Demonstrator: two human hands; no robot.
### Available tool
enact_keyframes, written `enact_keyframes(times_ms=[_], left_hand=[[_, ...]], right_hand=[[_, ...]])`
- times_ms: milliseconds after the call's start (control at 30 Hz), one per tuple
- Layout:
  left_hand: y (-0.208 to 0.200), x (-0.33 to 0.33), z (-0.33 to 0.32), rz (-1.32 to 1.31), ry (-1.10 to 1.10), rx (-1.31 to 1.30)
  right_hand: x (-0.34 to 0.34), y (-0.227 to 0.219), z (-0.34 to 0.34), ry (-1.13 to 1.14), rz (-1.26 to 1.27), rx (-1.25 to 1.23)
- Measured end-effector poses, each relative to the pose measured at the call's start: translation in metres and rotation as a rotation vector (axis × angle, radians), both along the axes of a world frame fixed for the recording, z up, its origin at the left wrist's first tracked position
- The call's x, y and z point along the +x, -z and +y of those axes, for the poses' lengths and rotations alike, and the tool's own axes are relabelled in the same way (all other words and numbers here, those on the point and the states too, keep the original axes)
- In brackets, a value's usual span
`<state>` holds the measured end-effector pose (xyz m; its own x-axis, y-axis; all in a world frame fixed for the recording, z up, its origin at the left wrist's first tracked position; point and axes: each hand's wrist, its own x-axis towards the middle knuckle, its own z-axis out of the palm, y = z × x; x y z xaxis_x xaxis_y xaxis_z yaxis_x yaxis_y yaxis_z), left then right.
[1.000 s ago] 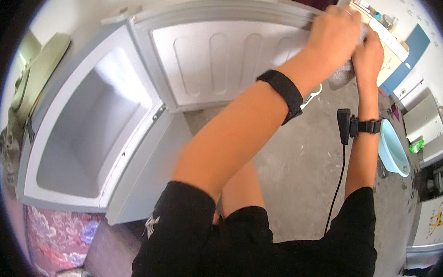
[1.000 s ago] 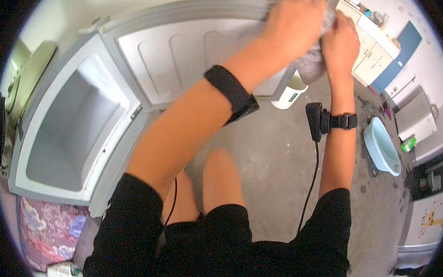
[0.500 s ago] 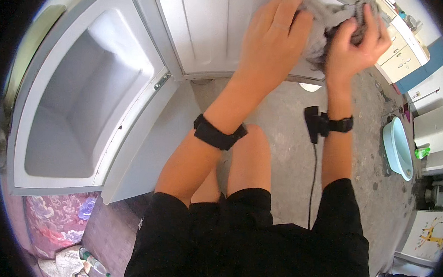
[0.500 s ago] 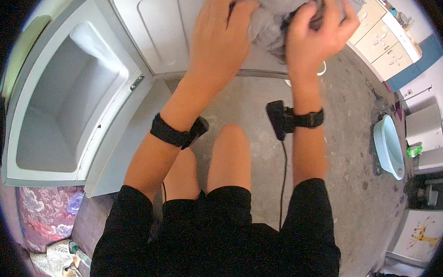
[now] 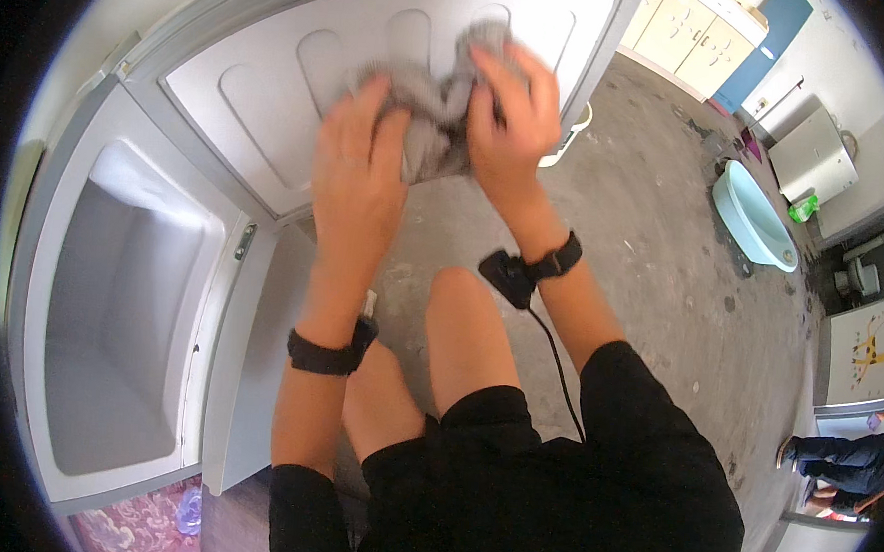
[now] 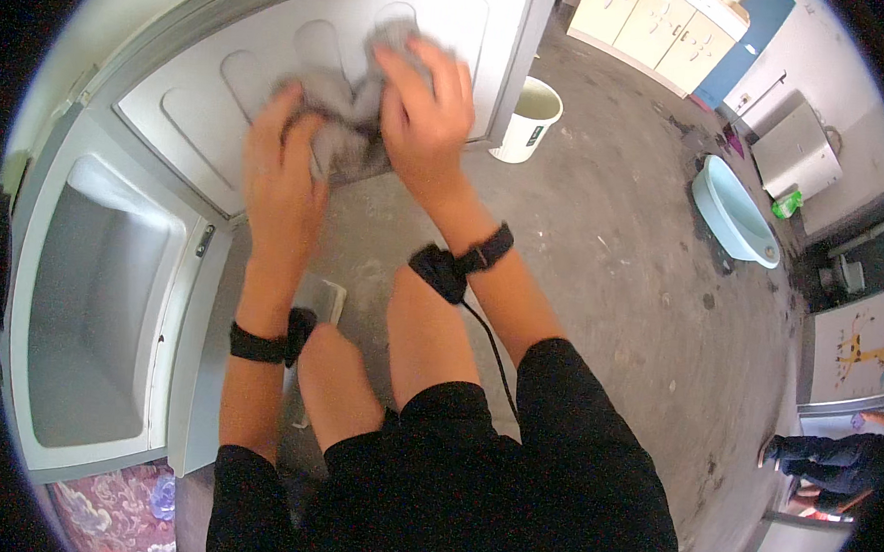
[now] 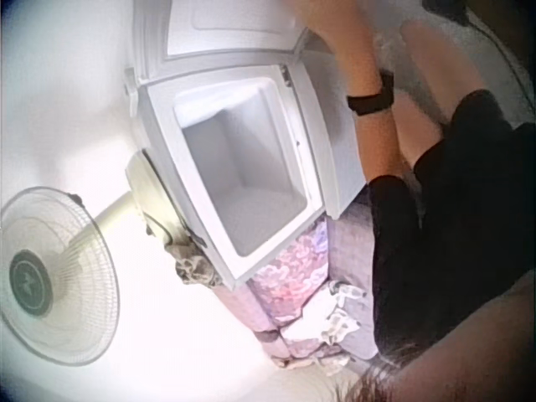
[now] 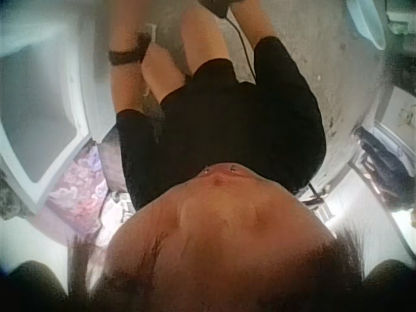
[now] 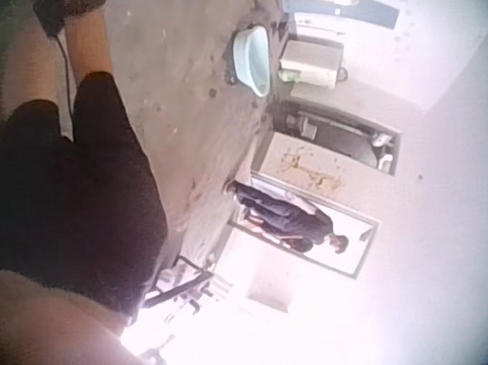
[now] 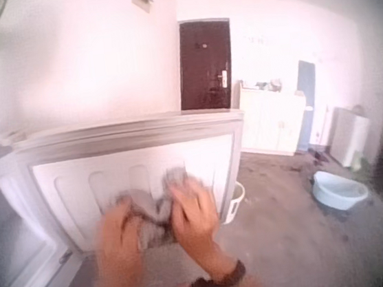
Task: The person wipes the exterior door, the seal, and the interior compartment of a refrigerator and freezer using a cloth.
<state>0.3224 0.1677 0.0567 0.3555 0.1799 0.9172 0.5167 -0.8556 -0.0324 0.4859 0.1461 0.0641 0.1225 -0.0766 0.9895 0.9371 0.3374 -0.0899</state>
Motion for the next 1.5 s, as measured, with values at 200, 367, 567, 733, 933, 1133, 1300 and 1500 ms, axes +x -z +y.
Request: enact_keyframes(times_ms=[200,367,567,733,933,1133,1300,1500], left_hand=[[-0.023,0.021,0.001,-0.014,0.037,0.076],[0.055,0.015,-0.012,0.188,0.071,-0.073],[-0.037,0.031,-0.015,-0.025,0.081,-0.012],[-0.023,0.040,-0.008,-0.049,0.032,0.040],[0.001,0.037,-0.030,-0.014,0.132,-0.269],[-0.026,0.004,-0.023,-0.212,0.053,-0.145],[-0.024,-0.021,-0.005,-0.155,0.014,-0.087],[0.001,0.012,-0.015,-0.009,0.135,-0.138]], right_hand=[[-0.005,0.015,-0.007,0.020,0.019,-0.089],[0.001,0.085,-0.048,-0.070,0.071,-0.442],[0.012,0.004,-0.051,-0.021,0.205,-0.094],[0.024,-0.050,-0.039,-0.060,0.132,0.004],[0.045,-0.059,-0.013,0.054,0.273,0.142],[-0.020,-0.086,0.012,-0.049,-0.041,0.114],[0.021,-0.091,0.008,0.143,-0.006,0.119],[0.013,-0.098,0.010,0.183,0.092,0.105]])
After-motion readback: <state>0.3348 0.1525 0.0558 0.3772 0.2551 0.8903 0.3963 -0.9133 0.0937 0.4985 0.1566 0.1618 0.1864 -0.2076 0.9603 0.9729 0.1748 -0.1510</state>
